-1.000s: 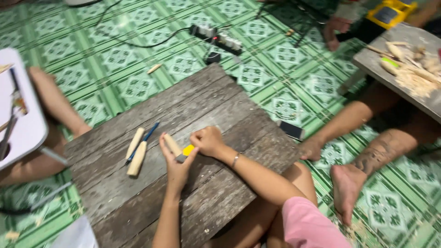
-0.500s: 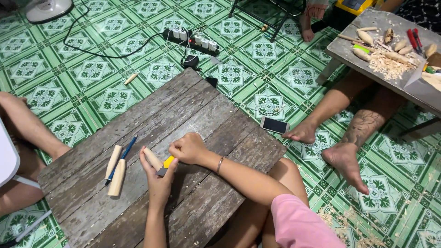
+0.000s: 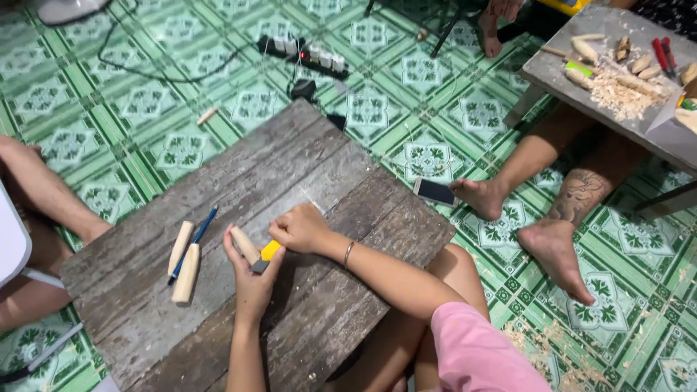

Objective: The person carves a small piece of wood using a utility knife.

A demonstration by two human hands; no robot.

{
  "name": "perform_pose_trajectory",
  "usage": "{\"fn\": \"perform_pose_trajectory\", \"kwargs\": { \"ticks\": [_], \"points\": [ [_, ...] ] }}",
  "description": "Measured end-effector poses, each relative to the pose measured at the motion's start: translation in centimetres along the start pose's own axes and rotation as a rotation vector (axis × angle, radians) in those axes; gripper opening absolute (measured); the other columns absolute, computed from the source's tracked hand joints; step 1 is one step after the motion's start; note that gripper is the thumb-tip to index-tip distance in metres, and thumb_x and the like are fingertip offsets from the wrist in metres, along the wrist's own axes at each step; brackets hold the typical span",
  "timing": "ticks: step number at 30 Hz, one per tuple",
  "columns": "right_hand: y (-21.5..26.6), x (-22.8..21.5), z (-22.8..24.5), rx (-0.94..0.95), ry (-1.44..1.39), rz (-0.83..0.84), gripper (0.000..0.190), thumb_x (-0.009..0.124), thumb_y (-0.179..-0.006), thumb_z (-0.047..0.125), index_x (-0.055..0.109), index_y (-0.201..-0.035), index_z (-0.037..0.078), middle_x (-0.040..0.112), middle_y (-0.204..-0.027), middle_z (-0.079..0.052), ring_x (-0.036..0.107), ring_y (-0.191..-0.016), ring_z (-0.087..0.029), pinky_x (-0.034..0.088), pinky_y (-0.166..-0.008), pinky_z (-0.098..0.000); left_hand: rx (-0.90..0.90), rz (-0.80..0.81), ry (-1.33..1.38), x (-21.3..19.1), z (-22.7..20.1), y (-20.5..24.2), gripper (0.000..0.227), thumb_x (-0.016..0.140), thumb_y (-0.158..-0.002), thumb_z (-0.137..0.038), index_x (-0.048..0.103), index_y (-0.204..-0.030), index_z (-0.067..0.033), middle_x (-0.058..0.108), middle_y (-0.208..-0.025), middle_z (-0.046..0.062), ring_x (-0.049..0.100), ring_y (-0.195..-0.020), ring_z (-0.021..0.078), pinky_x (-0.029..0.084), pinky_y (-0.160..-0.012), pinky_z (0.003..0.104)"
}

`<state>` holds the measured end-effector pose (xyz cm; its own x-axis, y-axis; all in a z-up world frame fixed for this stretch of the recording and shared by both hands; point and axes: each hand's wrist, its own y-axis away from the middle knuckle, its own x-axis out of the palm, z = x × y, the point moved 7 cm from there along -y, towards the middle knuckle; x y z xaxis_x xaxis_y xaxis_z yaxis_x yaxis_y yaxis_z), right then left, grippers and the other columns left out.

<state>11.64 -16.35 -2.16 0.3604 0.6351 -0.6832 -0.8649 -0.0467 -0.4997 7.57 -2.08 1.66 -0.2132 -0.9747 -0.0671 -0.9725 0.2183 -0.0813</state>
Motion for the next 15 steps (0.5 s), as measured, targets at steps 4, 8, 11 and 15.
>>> {"fn": "perform_pose_trajectory", "kwargs": {
  "ticks": [4, 8, 11, 15],
  "points": [
    [-0.1, -0.1, -0.1, 0.033, 0.000, 0.053, 0.048, 0.051, -0.091, 0.040, 0.059, -0.050, 0.016, 0.054, -0.042, -0.012, 0.066, -0.052, -0.038, 0.048, -0.050, -0.0425, -0.029, -0.035, 0.055, -0.1, -0.5, 0.0, 0.101, 0.080, -0.083, -0.009, 0.014, -0.159, -0.0199, 0.060, -0.084, 0.007, 0.057, -0.071, 0.0106, 0.047, -0.061, 0.021],
    [0.0, 0.8, -0.8, 0.053, 0.008, 0.098, 0.049, 0.049, -0.092, 0.043, 0.061, -0.052, 0.016, 0.055, -0.045, -0.015, 0.067, -0.055, -0.040, 0.048, -0.052, -0.0461, -0.024, -0.038, 0.044, -0.1, 0.0, 0.0, 0.102, 0.080, -0.083, -0.007, 0.014, -0.159, -0.0211, 0.059, -0.085, 0.005, 0.056, -0.073, 0.0096, 0.047, -0.063, 0.019],
    [-0.4, 0.7, -0.7, 0.055, 0.009, 0.103, 0.050, 0.048, -0.092, 0.043, 0.060, -0.052, 0.017, 0.054, -0.043, -0.013, 0.067, -0.055, -0.040, 0.048, -0.052, -0.0448, -0.029, -0.038, 0.032, -0.3, 0.1, -0.3, 0.100, 0.080, -0.084, -0.010, 0.015, -0.158, -0.0208, 0.060, -0.085, 0.007, 0.056, -0.072, 0.0106, 0.048, -0.062, 0.020],
    [0.0, 1.0, -0.7, 0.067, -0.017, 0.132, 0.049, 0.048, -0.093, 0.042, 0.061, -0.053, 0.015, 0.056, -0.045, -0.014, 0.067, -0.056, -0.040, 0.048, -0.052, -0.0456, -0.047, -0.024, 0.034, -0.6, 2.1, -0.3, 0.099, 0.079, -0.084, -0.010, 0.015, -0.158, -0.0212, 0.059, -0.083, 0.007, 0.054, -0.065, 0.0104, 0.045, -0.054, 0.020]
  ]
}}
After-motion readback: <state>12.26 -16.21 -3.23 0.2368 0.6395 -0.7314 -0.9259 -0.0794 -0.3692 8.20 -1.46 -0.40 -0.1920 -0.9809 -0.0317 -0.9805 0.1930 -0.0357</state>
